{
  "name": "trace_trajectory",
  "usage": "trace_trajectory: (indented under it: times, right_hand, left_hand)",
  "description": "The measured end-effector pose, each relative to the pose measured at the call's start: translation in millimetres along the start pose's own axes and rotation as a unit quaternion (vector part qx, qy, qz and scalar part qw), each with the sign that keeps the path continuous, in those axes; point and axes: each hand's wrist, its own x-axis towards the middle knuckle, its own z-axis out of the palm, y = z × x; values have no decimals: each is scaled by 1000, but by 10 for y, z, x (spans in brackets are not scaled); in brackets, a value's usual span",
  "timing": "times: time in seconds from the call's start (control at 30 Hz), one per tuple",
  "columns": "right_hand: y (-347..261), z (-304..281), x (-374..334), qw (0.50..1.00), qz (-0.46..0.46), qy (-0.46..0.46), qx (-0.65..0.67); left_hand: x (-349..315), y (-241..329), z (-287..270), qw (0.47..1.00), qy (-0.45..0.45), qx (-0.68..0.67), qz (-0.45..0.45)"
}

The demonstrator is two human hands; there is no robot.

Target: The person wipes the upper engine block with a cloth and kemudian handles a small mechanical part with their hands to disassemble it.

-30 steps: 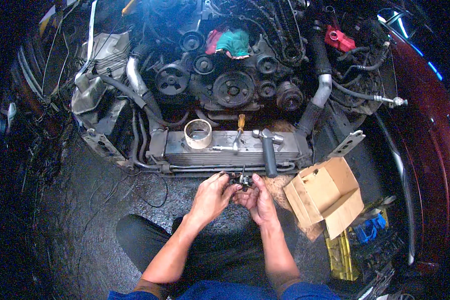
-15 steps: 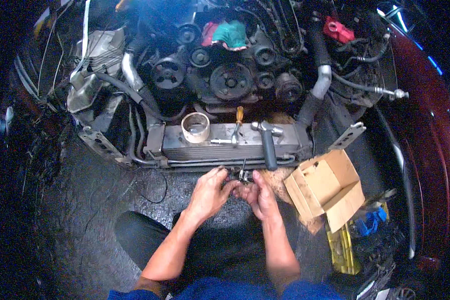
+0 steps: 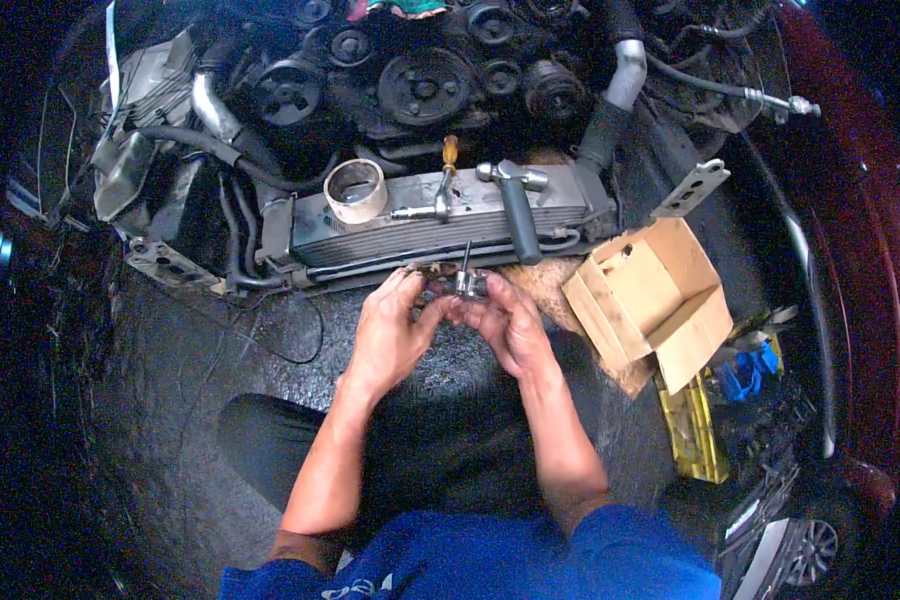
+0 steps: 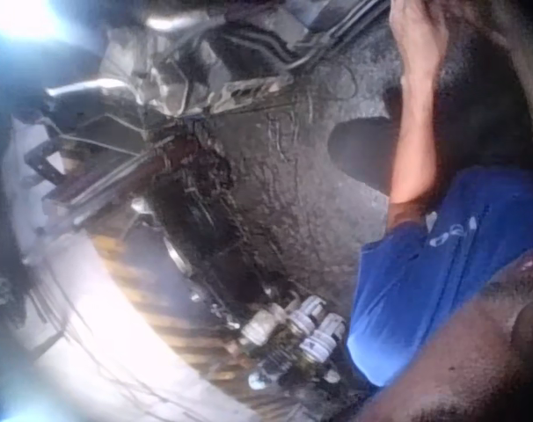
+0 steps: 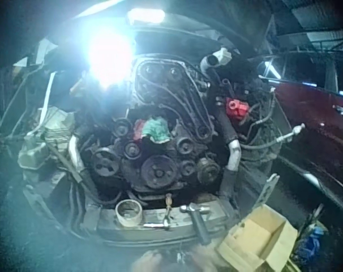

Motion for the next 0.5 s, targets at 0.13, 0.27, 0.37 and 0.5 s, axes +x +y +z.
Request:
trace_trajectory:
  times: [0.13, 0.27, 0.37, 0.5]
  right_hand:
    - [21, 17, -8, 999, -3, 23, 23]
    - [55, 26, -18, 999, -9, 43, 25]
    - [77, 38, 0, 997, 12, 69, 33]
    - [81, 71, 41, 995, 54, 65, 46]
  left_hand:
    - [-6, 24, 5, 999, -20, -28, -24]
    - [3, 25, 1, 996, -38, -54, -58]
    - [14, 26, 2, 995, -51, -46, -76]
    - [22, 10, -3, 991, -51, -79, -94]
